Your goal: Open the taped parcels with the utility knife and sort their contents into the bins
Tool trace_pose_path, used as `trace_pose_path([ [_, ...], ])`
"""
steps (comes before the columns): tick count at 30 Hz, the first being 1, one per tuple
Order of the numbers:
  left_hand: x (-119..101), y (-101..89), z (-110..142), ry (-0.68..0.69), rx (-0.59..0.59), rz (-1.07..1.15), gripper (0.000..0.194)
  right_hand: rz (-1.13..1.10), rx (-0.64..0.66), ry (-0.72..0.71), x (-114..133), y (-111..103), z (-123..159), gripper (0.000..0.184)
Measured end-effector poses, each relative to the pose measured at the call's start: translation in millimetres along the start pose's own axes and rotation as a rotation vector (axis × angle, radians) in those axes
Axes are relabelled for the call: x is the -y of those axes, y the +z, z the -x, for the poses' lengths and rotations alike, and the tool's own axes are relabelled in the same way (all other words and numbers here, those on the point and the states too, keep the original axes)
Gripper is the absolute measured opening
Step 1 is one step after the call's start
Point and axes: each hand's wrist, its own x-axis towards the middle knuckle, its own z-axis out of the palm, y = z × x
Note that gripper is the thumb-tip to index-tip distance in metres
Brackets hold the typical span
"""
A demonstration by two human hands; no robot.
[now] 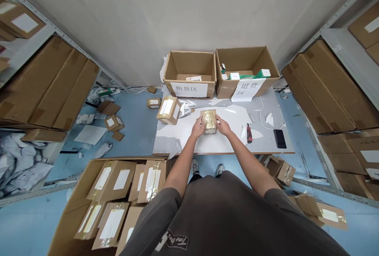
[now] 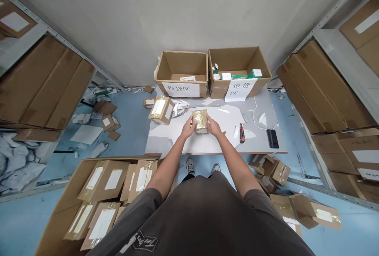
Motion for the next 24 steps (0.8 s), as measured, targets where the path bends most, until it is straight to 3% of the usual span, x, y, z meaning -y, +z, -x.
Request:
trace_pose_path([
  [5, 19, 8.9, 25, 0.095, 0.116, -0.091, 0.087, -0.026, 0.060, 0.016, -12, 9, 25, 0.076],
  [9, 14, 25.4, 30, 0.079, 0.014, -0.078, 0.071, -0.016, 0.002, 0.027, -11, 17, 30, 0.069],
  [12, 5, 24.8, 29, 0.082, -0.002, -0.078, 0.063, -0.016, -0.048, 0.010, -10, 14, 30, 0.063],
  [18, -9, 3.7, 14, 0.106, -0.030, -0.127, 0.046, 0.069, -0.054, 0.011, -5, -9, 18, 0.045],
  [21, -7, 8.0, -2, 0.024, -0.014, -0.115, 0.049, 0.094, 0.005, 0.087, -4, -6, 2, 0.047],
  [24, 6, 22.0, -14, -0.045, 0.095, -0.055, 0.063, 0.042, 0.072, 0.147, -9, 8, -8, 0.056],
])
